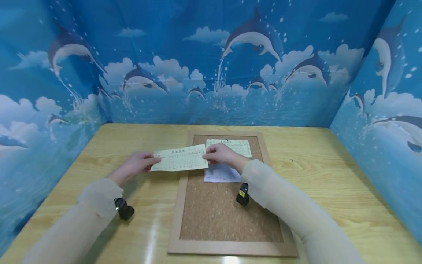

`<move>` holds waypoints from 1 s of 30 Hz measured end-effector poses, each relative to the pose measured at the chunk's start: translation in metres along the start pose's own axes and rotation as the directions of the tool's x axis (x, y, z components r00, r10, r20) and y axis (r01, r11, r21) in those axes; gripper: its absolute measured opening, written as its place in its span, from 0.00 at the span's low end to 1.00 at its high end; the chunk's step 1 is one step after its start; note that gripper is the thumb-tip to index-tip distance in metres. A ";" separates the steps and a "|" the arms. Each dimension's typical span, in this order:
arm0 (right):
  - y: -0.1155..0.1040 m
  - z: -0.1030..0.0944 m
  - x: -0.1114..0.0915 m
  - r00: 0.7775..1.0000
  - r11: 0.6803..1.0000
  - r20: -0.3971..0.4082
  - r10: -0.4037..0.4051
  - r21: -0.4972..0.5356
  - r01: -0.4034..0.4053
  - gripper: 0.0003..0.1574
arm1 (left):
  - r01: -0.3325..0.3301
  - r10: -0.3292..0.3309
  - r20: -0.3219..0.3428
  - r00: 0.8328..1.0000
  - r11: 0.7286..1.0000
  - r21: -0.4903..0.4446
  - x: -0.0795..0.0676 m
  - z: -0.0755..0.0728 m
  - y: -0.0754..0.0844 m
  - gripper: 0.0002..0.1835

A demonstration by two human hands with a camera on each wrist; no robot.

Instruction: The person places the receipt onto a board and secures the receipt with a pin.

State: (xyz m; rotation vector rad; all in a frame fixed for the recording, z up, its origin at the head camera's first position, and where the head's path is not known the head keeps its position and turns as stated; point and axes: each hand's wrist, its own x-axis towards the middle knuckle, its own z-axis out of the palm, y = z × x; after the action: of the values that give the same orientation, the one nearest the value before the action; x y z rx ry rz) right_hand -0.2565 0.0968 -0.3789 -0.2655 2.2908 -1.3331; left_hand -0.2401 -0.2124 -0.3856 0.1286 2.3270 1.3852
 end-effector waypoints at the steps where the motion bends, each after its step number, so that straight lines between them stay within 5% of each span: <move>1: 0.001 0.001 0.000 1.000 1.000 0.001 0.002 -0.003 -0.002 0.16 | -0.005 0.005 0.010 1.000 1.000 -0.005 -0.001 0.000 -0.002 0.18; 11: 0.009 -0.013 -0.016 0.999 0.999 -0.021 0.040 -0.013 -0.041 0.13 | -0.052 0.066 0.202 0.977 0.996 -0.071 0.001 0.006 0.000 0.11; 30: 0.019 -0.035 -0.041 0.996 0.996 -0.039 0.080 0.037 -0.078 0.15 | -0.049 0.049 0.192 0.980 0.999 -0.005 0.003 0.034 0.020 0.11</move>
State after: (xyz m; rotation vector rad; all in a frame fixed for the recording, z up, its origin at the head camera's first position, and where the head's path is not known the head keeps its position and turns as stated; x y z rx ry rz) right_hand -0.2366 0.1494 -0.3685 -0.1360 2.2835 -1.3488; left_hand -0.2313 -0.1736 -0.3836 0.3083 2.1771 1.3333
